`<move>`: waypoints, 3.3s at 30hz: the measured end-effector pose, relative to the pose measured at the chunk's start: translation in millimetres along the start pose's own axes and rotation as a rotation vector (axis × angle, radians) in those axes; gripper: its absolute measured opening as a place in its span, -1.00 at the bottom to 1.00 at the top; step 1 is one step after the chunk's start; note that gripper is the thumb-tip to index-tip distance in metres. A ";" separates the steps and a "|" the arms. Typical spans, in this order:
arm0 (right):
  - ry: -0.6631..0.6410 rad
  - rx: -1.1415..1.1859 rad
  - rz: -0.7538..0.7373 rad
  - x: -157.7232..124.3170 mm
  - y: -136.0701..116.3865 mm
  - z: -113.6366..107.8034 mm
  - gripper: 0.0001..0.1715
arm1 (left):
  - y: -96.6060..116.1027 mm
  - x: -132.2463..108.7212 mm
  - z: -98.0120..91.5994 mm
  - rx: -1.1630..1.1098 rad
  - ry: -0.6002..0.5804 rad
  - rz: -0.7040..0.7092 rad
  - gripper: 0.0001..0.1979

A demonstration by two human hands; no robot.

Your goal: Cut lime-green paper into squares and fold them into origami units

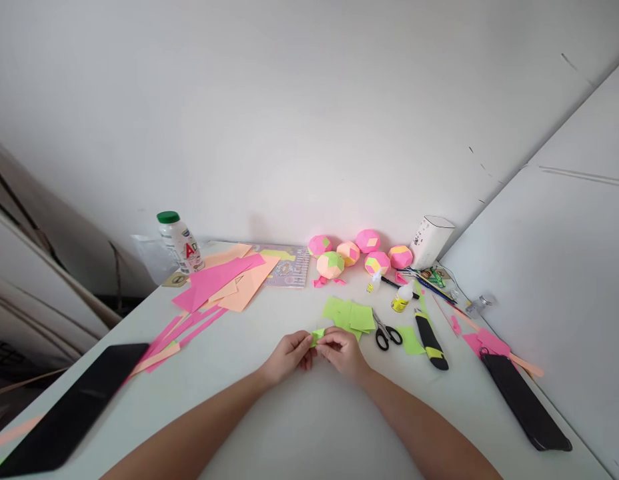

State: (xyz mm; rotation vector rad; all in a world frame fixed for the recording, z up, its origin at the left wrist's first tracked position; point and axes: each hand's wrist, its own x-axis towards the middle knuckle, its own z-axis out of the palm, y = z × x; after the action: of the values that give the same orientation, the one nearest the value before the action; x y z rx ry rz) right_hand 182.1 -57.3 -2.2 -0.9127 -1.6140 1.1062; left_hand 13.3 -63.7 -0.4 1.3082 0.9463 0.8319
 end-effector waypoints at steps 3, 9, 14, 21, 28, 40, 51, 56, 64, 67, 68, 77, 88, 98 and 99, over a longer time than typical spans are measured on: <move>0.009 0.074 0.068 2.2 -0.7 1.3 -0.89 | -0.1 0.8 -0.8 0.008 -0.016 0.033 -0.55; 0.039 0.143 0.228 5.0 5.7 -0.3 -0.82 | 0.4 1.7 -0.3 0.037 -0.012 0.056 -0.54; 0.034 0.152 0.245 7.8 8.4 -2.5 -0.82 | 6.4 2.4 4.2 0.042 0.018 0.035 -0.55; 0.002 0.206 0.237 11.0 6.3 -2.0 -0.88 | 12.9 15.2 7.4 0.028 -0.022 -0.074 -0.62; 0.061 0.250 0.257 9.0 4.9 -4.3 -0.96 | 19.0 14.4 5.1 0.015 -0.109 -0.132 -0.69; 0.134 0.297 0.239 10.5 8.4 -5.8 -0.85 | 17.4 19.0 9.2 0.053 -0.056 -0.111 -0.65; 0.143 0.365 0.164 7.5 13.3 -5.8 -0.63 | 0.6 14.8 21.7 0.139 0.164 0.048 -0.68; 0.028 0.314 0.149 6.3 16.7 -9.7 -0.64 | 0.6 13.6 21.4 0.175 0.138 0.087 -0.72; -0.042 0.238 0.247 6.3 14.7 -11.7 -0.65 | -1.1 13.7 19.2 0.197 0.095 0.073 -0.75; -0.065 0.228 0.271 6.5 9.3 -12.1 -0.65 | -3.0 13.5 18.0 0.193 0.073 0.076 -0.76; -0.073 0.229 0.278 6.5 7.6 -12.3 -0.64 | -3.2 13.2 17.7 0.192 0.066 0.079 -0.76; -0.090 0.236 0.294 -1.8 9.4 -17.0 -0.65 | -5.5 8.5 23.9 0.201 0.033 0.091 -0.74; -0.030 0.219 0.304 -18.3 3.9 -18.2 -0.70 | -2.8 10.8 21.8 0.332 -0.060 0.116 -0.75; -0.047 0.176 0.262 -18.4 8.7 -22.1 -0.68 | -6.8 8.2 20.3 0.395 -0.040 0.163 -0.71; -0.048 0.175 0.254 -18.8 8.0 -22.9 -0.68 | -7.6 8.1 20.3 0.409 -0.040 0.176 -0.70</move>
State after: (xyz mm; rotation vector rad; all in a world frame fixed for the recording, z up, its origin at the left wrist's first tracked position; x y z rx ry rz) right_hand 209.8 -66.5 -11.7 -0.9996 -1.4397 1.4307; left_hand 35.0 -65.2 -8.3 1.7746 1.0136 0.7660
